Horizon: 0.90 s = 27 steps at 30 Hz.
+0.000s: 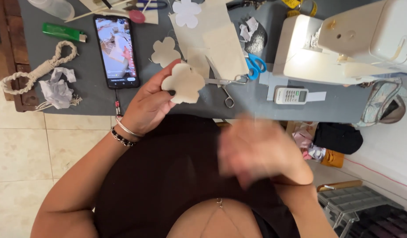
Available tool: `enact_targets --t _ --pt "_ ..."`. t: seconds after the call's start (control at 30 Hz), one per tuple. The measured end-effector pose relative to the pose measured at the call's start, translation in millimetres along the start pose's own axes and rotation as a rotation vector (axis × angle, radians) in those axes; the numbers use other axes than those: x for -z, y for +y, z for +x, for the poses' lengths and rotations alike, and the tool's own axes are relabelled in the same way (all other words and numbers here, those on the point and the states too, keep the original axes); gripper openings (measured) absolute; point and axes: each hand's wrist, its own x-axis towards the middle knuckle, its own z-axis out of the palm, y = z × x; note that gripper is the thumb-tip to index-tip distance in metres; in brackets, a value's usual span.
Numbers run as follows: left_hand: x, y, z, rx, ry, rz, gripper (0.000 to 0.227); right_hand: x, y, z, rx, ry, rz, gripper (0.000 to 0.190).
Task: Using scissors to precisely cut out flower-shaped petals from white fabric scraps at a sewing workstation.
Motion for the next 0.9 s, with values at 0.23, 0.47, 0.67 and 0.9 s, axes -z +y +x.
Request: enact_targets --t 0.23,0.47,0.67,0.9 --pt "26 -33 -6 -0.174 0.001 0.034 0.061 -39 39 6 -0.276 0.367 -0.076 0.006" --pt "29 -27 -28 -0.28 0.107 0.205 0.051 -126 150 13 -0.755 0.549 0.503 0.049" --pt "59 -39 -45 -0.231 0.205 0.228 0.048 -153 140 40 -0.812 0.467 0.436 0.018" --pt "127 -73 -66 -0.159 0.316 0.309 0.042 -185 147 47 -0.54 0.363 0.288 0.017"
